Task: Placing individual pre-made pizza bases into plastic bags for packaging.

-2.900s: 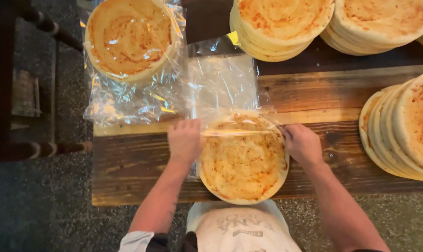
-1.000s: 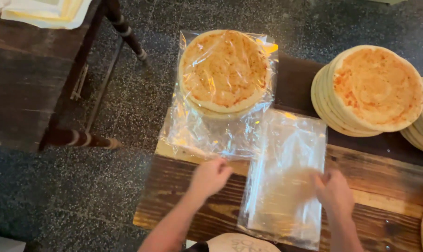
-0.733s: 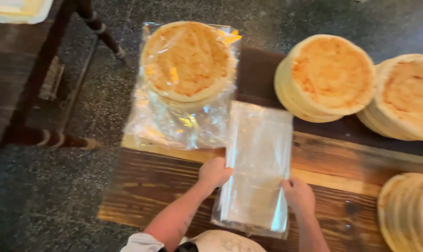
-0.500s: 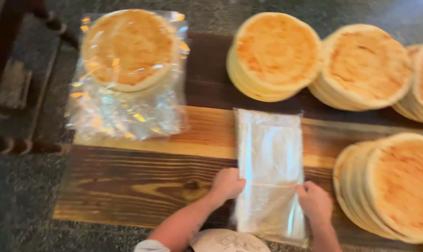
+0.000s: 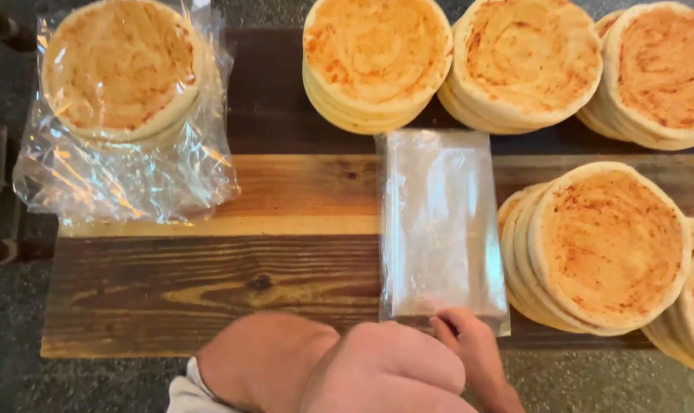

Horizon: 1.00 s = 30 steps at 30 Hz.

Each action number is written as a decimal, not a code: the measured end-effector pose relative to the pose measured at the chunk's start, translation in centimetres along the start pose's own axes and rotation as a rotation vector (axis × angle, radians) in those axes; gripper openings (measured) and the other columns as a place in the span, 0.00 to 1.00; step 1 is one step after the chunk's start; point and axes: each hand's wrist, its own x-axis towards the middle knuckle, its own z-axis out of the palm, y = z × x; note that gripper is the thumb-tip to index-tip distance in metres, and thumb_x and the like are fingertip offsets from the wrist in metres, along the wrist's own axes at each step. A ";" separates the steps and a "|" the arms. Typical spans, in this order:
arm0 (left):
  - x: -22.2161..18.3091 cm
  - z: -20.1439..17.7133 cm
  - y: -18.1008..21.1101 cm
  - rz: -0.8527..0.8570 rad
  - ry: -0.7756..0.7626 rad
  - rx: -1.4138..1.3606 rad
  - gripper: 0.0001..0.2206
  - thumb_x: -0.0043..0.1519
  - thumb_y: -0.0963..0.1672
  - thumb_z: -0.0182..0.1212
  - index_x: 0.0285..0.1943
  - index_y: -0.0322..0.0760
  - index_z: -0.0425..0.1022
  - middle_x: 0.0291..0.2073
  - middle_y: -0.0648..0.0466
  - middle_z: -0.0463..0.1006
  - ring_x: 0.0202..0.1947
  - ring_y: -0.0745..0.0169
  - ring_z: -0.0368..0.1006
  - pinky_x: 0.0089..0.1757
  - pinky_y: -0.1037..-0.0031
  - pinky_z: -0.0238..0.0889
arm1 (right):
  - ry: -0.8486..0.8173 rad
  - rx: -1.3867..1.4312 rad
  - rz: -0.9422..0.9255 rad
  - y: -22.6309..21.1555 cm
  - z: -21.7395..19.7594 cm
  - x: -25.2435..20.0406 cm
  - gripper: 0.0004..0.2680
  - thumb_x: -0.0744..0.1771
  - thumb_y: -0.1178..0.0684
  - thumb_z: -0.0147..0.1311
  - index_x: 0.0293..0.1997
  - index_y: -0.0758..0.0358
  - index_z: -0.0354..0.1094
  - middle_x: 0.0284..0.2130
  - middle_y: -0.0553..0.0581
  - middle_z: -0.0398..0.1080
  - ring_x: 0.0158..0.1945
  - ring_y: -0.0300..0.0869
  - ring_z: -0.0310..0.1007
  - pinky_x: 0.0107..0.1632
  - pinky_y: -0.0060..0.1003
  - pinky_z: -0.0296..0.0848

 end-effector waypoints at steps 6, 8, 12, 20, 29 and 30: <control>-2.5 19.5 1.1 0.036 0.027 0.781 0.05 0.69 0.43 0.45 0.48 0.41 0.66 0.41 0.55 0.70 0.40 0.73 0.65 0.35 0.60 0.61 | -0.071 -0.001 0.002 0.6 1.5 -3.2 0.06 0.64 0.49 0.58 0.39 0.55 0.78 0.37 0.50 0.82 0.41 0.43 0.80 0.47 0.39 0.73; -2.0 27.0 2.6 0.070 0.072 1.203 0.04 0.70 0.43 0.49 0.45 0.41 0.68 0.40 0.53 0.71 0.38 0.75 0.67 0.35 0.59 0.64 | 0.000 0.052 0.022 0.6 1.8 -3.4 0.07 0.65 0.50 0.57 0.42 0.56 0.79 0.38 0.49 0.82 0.42 0.40 0.81 0.49 0.36 0.74; 2.9 25.8 2.2 0.156 0.169 1.640 0.05 0.70 0.43 0.53 0.42 0.41 0.71 0.40 0.52 0.73 0.37 0.77 0.68 0.34 0.57 0.68 | -0.025 0.411 0.214 -0.2 0.9 -4.6 0.15 0.59 0.55 0.56 0.48 0.60 0.81 0.47 0.53 0.83 0.54 0.37 0.75 0.59 0.37 0.69; 0.0 11.7 -8.2 0.040 0.125 0.538 0.07 0.41 0.40 0.59 0.23 0.48 0.68 0.18 0.59 0.70 0.22 0.55 0.65 0.32 0.63 0.54 | 0.436 -0.042 -0.338 2.1 5.7 -6.9 0.08 0.65 0.55 0.58 0.48 0.58 0.77 0.50 0.54 0.76 0.52 0.44 0.77 0.59 0.38 0.73; -0.8 9.9 -6.9 -0.010 0.058 0.515 0.04 0.50 0.41 0.59 0.27 0.46 0.69 0.23 0.54 0.70 0.28 0.49 0.65 0.35 0.57 0.53 | 0.501 0.016 -0.397 1.3 2.8 -3.1 0.03 0.68 0.57 0.54 0.40 0.63 0.73 0.39 0.55 0.77 0.45 0.47 0.75 0.54 0.41 0.72; -0.7 10.1 -7.3 -0.014 0.059 0.524 0.04 0.50 0.41 0.59 0.27 0.46 0.69 0.23 0.54 0.70 0.28 0.49 0.65 0.35 0.57 0.53 | 0.501 0.020 -0.406 1.5 3.5 -3.3 0.03 0.68 0.57 0.54 0.40 0.63 0.73 0.39 0.55 0.77 0.45 0.47 0.75 0.54 0.41 0.72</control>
